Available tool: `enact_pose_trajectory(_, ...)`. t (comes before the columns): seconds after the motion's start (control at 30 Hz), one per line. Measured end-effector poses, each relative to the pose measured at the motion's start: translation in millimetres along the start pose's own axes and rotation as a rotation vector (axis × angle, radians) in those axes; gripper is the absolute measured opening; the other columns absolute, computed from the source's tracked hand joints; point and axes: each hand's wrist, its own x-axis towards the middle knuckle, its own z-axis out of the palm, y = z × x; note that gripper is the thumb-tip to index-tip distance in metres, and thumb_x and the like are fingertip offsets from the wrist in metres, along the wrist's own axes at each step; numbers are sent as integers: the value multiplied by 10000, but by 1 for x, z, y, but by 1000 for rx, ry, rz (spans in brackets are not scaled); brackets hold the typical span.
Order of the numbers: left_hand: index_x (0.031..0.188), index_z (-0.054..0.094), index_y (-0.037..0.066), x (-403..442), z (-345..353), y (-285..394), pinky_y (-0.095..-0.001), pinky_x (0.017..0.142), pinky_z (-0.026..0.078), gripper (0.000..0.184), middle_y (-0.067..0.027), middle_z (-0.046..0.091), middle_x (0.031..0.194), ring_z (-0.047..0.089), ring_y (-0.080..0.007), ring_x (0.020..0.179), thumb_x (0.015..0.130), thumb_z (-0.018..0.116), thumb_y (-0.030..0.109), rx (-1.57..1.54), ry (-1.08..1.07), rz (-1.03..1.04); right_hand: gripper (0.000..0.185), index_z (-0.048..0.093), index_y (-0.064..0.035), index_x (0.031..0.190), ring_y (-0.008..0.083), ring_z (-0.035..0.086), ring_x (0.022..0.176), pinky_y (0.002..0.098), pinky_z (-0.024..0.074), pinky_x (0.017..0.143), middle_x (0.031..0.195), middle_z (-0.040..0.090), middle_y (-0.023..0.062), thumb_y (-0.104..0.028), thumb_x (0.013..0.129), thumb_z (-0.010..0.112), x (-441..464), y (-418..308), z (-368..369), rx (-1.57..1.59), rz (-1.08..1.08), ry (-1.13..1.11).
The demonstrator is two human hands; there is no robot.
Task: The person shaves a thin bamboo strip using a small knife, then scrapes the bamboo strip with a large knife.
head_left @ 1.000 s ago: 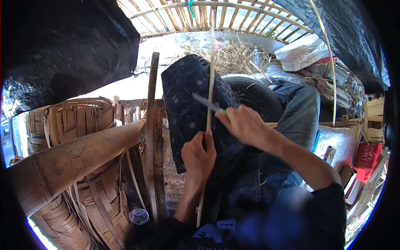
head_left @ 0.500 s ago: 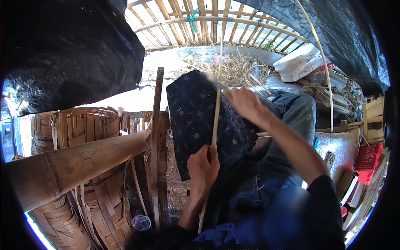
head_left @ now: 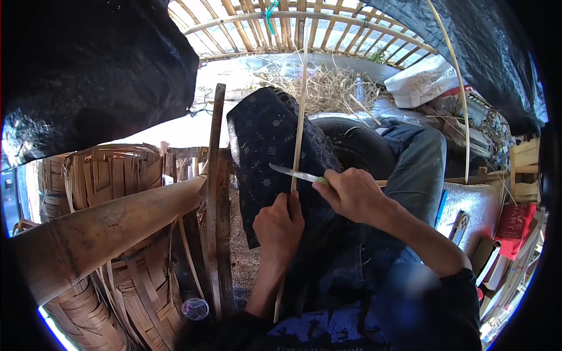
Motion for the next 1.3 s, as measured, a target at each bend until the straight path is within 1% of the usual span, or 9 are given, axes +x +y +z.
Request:
enact_pose_trajectory(0.4,655,533,71,-3,8,6,-434,463,469,331,-154,565,505,605,-345,486,933,515,250,169,36,118,494,586,-10,689,392,625,569,476,509,521,562,589,201,-407,958,465,5,4,18,-31,70,-44)
enact_pose_trajectory(0.6,660,543,65,-8,8,8,-446,478,468,326,-165,565,513,603,-359,503,928,522,251,163,47,129,482,551,-10,693,421,600,574,492,492,508,569,572,220,-398,964,461,24,14,34,-72,43,74)
enact_pose_trajectory(0.77,643,537,32,-11,5,6,-466,496,433,335,-166,563,532,586,-379,522,914,545,230,36,57,75,454,556,-23,709,385,602,538,479,496,493,559,572,199,-375,974,444,59,31,36,-140,-1,244)
enact_pose_trajectory(0.87,654,559,22,-9,-7,8,-452,489,423,328,-162,575,548,587,-368,518,918,542,217,27,33,49,419,550,-13,782,340,538,441,429,469,429,551,540,163,-366,979,443,89,53,12,-26,299,113)
enact_pose_trajectory(0.9,668,565,31,-7,-11,7,-464,494,431,328,-169,567,536,590,-377,524,923,536,236,-18,28,19,419,550,-13,782,340,538,441,429,469,429,551,540,163,-366,979,443,91,65,14,-22,289,111)
enact_pose_trajectory(0.97,681,572,41,-3,-14,0,-477,499,439,329,-176,559,523,592,-385,531,928,530,255,-63,26,-30,382,544,-9,788,335,523,414,407,444,400,543,535,162,-326,981,453,93,74,18,-290,-177,580)
enact_pose_trajectory(1.03,689,587,33,10,-11,-11,-477,495,428,322,-183,567,540,588,-388,531,927,530,242,-96,111,-11,364,540,4,791,343,533,421,419,434,401,528,528,174,-299,978,464,80,52,11,-275,-172,551)
enact_pose_trajectory(1.1,696,592,30,20,-11,-16,-477,493,427,319,-185,571,547,586,-389,529,928,530,240,-99,122,-12,369,538,23,798,372,577,500,459,447,441,521,529,190,-298,970,478,66,24,1,136,-6,206)
enact_pose_trajectory(1.3,693,582,27,23,-8,-16,-474,483,423,312,-181,562,531,581,-387,517,925,539,231,-92,96,-24,392,545,10,796,406,576,551,479,459,505,563,555,210,-343,959,492,60,19,19,-52,-68,97)
